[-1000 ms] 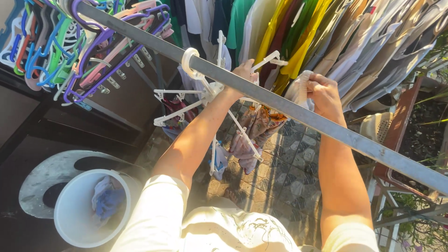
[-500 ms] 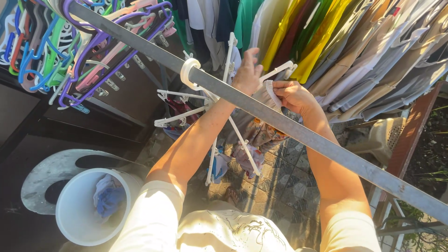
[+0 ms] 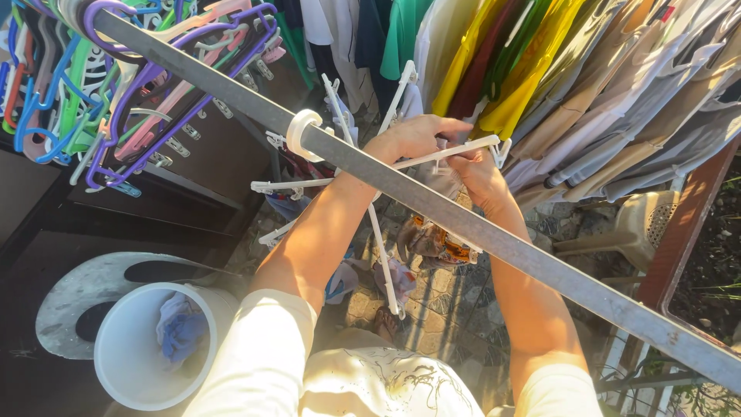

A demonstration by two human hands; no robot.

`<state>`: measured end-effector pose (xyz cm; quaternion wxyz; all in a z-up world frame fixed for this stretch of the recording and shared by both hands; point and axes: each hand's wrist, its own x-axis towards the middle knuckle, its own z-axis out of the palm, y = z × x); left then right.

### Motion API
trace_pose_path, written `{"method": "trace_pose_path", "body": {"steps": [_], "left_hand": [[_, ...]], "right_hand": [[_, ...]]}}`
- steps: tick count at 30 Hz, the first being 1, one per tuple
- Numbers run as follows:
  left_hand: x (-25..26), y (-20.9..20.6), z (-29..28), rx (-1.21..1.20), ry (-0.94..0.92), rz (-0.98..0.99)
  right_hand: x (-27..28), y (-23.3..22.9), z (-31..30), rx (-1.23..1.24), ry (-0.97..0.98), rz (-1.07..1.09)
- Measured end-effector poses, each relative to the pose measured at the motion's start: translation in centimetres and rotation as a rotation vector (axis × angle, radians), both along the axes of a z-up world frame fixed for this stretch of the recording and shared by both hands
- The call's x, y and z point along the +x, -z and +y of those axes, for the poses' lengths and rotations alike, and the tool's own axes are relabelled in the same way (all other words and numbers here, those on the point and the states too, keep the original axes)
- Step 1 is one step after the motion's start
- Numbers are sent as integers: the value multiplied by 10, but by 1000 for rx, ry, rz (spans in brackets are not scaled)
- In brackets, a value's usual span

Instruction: Hanging various items of wet laundry on a drying rack and using clothespins.

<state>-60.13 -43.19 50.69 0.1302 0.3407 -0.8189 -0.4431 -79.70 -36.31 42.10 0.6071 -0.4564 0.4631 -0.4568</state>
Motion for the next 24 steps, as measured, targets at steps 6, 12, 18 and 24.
{"method": "trace_pose_path", "body": {"steps": [6, 12, 18, 24], "left_hand": [[-22, -43, 19, -73, -65, -147], [-26, -4, -7, -484, 12, -378], [8, -43, 0, -198, -409, -10], [1, -13, 14, -179, -160, 12]], "right_hand": [[1, -41, 29, -33, 114, -302], [-13, -28, 51, -62, 139, -212], [-43, 27, 80, -95, -46, 412], [-6, -17, 65, -91, 213, 170]]}}
